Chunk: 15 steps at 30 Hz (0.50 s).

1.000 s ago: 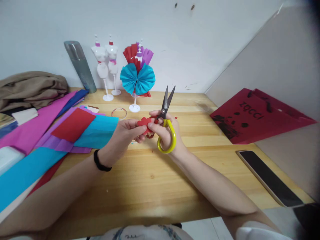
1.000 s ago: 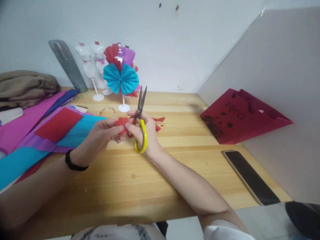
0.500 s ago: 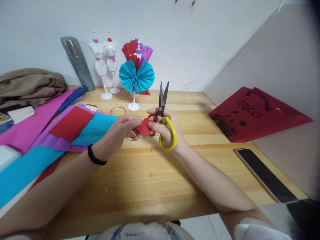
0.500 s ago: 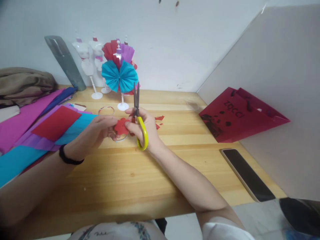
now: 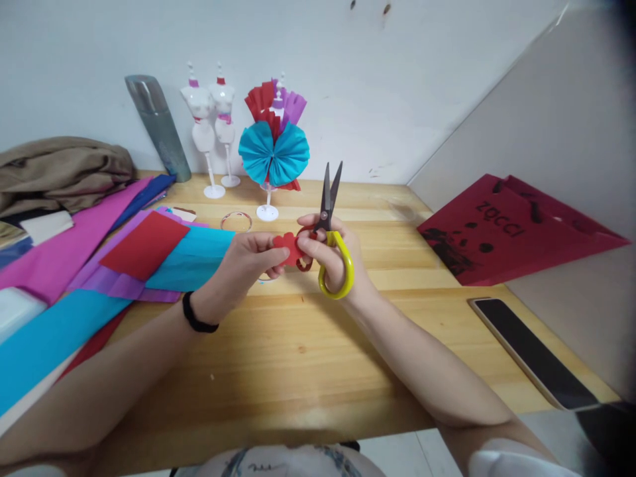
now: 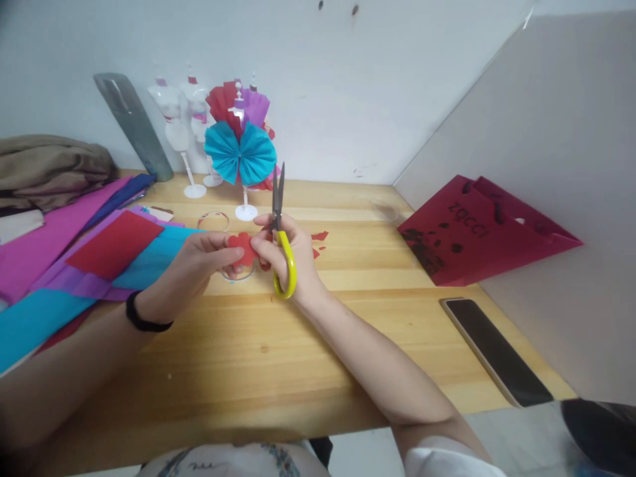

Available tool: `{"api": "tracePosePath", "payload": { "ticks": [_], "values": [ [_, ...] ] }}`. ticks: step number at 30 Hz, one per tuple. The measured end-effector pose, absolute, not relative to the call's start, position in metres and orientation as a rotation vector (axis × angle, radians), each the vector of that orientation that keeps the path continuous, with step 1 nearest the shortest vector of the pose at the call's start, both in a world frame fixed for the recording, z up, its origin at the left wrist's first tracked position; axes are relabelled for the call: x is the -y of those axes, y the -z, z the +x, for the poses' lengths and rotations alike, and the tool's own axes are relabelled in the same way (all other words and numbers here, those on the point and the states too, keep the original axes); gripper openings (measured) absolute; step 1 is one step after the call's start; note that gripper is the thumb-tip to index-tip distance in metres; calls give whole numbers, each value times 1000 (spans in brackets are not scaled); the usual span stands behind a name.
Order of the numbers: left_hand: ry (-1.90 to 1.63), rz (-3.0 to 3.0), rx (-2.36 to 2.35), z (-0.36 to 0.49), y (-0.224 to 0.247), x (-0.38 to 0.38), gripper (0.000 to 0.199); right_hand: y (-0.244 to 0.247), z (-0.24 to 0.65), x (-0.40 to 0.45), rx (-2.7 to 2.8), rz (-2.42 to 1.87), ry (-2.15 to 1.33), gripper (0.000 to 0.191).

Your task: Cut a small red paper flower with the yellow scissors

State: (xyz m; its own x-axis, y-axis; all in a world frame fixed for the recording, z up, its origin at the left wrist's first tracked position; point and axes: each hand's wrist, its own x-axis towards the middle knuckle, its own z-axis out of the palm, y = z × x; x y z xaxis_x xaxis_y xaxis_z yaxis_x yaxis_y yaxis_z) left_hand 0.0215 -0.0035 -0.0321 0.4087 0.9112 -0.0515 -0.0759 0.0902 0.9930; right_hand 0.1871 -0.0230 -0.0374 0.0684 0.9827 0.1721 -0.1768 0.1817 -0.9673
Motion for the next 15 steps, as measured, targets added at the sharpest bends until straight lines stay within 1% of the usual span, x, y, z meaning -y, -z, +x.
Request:
{"api": "tracePosePath", "payload": {
  "ticks": [4,11,15],
  "values": [
    [-897,1239,-862,18,30,1,21,35,190,21,1108,-976,-1082,33],
    [-865,1221,-817,16,29,-1,20,35,190,20,1073,-941,-1118,31],
    [-828,1246,-837,16,27,0,18,36,190,21,1088,-922,-1169,39]
  ]
}}
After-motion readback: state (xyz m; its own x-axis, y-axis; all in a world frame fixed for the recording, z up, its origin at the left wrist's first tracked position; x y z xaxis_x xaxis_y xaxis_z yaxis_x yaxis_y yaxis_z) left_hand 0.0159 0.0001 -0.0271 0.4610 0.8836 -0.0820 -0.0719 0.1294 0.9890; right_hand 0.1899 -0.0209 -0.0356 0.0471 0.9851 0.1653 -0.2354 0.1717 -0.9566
